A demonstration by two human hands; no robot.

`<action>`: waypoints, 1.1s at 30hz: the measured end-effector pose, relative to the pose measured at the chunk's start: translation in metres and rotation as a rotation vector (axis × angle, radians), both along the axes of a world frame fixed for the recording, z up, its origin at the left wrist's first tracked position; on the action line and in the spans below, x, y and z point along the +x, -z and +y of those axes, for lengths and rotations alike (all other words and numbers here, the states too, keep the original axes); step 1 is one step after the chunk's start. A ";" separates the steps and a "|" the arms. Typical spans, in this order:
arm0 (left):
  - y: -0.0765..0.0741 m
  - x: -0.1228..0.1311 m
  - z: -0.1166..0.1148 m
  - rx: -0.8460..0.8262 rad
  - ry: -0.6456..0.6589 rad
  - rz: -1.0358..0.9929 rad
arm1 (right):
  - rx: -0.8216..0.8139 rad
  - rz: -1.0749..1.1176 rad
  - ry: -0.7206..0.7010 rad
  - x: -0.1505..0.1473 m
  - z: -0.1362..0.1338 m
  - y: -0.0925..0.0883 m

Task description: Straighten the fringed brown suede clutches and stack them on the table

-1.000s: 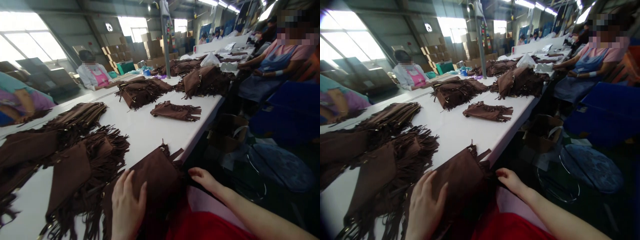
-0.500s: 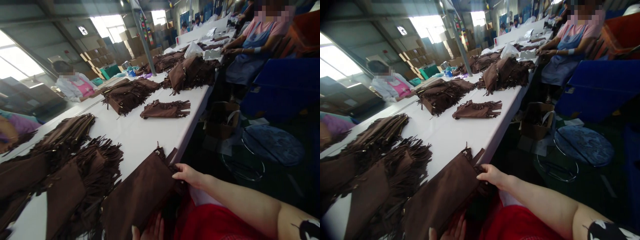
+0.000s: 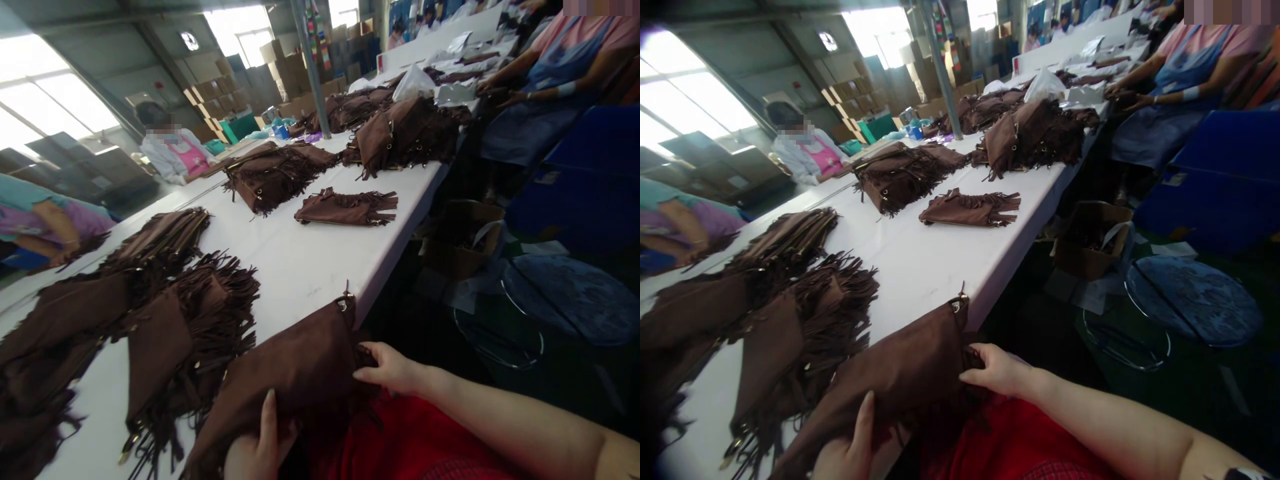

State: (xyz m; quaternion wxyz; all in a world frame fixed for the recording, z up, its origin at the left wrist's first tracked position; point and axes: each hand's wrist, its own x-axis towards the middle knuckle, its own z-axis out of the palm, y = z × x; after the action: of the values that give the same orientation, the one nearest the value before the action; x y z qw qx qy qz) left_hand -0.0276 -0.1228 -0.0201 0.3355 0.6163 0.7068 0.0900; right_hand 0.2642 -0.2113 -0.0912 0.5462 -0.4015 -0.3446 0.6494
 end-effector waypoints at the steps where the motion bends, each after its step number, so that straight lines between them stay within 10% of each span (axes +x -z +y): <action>1: -0.011 0.000 0.010 -0.004 0.031 0.059 | 0.027 -0.027 -0.028 -0.004 0.003 -0.003; 5: -0.057 0.013 0.022 -0.105 0.239 0.447 | 0.082 -0.199 -0.227 -0.014 0.006 -0.008; 10: -0.102 0.040 0.013 0.253 0.001 0.726 | -0.064 -0.023 -0.296 -0.014 -0.002 -0.006; 13: -0.092 0.034 0.033 0.361 -0.093 0.789 | -0.177 -0.001 -0.250 -0.007 -0.007 0.001; 20: -0.052 0.004 0.068 -0.008 -0.032 0.600 | -0.126 -0.382 -0.208 0.008 -0.010 0.032; 28: -0.107 0.030 0.054 0.773 0.128 0.692 | -0.073 -0.518 -0.345 -0.002 -0.006 0.010; 33: -0.074 0.051 0.099 0.781 0.258 0.638 | 0.014 -0.464 -0.414 -0.012 -0.002 -0.004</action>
State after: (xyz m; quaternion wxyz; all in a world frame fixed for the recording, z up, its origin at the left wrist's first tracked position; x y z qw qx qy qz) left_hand 0.0233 -0.0240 0.0540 -0.1432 0.7743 0.6060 0.1126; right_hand 0.2525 -0.2134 -0.0867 0.3118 -0.4566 -0.5388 0.6355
